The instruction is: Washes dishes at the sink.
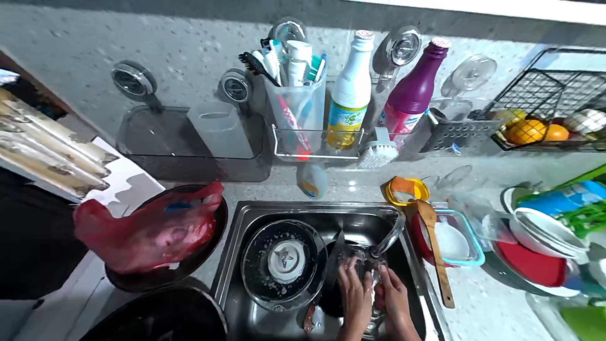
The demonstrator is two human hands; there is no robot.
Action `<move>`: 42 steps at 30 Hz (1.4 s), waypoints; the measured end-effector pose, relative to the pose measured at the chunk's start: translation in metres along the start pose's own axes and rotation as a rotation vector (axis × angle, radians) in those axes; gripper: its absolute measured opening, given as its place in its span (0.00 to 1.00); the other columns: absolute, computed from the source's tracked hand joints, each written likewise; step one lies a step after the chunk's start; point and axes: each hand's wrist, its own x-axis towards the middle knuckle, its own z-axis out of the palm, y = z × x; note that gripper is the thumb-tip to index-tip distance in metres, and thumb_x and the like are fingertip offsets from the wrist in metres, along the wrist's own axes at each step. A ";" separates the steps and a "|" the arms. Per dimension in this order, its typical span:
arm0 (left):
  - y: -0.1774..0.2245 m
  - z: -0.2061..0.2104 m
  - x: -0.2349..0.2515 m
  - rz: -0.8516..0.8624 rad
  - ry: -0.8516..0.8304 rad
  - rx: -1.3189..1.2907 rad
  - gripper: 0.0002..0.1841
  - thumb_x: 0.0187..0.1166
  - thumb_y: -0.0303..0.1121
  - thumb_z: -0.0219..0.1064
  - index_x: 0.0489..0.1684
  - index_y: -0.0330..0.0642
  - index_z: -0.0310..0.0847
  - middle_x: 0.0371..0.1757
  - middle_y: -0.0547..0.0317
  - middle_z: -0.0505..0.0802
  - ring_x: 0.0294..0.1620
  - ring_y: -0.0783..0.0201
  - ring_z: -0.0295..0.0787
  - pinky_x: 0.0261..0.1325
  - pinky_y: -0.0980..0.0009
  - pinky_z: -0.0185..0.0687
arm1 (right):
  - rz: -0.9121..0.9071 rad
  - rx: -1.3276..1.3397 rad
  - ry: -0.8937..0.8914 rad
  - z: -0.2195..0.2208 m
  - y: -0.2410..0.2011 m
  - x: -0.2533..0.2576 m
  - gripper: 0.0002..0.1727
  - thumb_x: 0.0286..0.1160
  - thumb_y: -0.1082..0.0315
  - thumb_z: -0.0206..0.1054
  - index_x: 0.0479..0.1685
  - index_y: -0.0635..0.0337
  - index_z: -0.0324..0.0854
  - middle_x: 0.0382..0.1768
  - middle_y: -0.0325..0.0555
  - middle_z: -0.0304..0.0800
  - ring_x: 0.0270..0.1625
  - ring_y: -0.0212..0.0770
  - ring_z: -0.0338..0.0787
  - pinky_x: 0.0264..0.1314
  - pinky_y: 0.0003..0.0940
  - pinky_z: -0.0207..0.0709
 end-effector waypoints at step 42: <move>0.035 -0.096 0.021 -0.671 0.062 -0.560 0.39 0.91 0.60 0.41 0.95 0.45 0.45 0.92 0.39 0.59 0.90 0.40 0.57 0.82 0.38 0.60 | 0.077 -0.286 -0.191 0.065 -0.039 0.057 0.13 0.89 0.76 0.53 0.59 0.77 0.78 0.48 0.53 0.87 0.46 0.28 0.84 0.55 0.19 0.76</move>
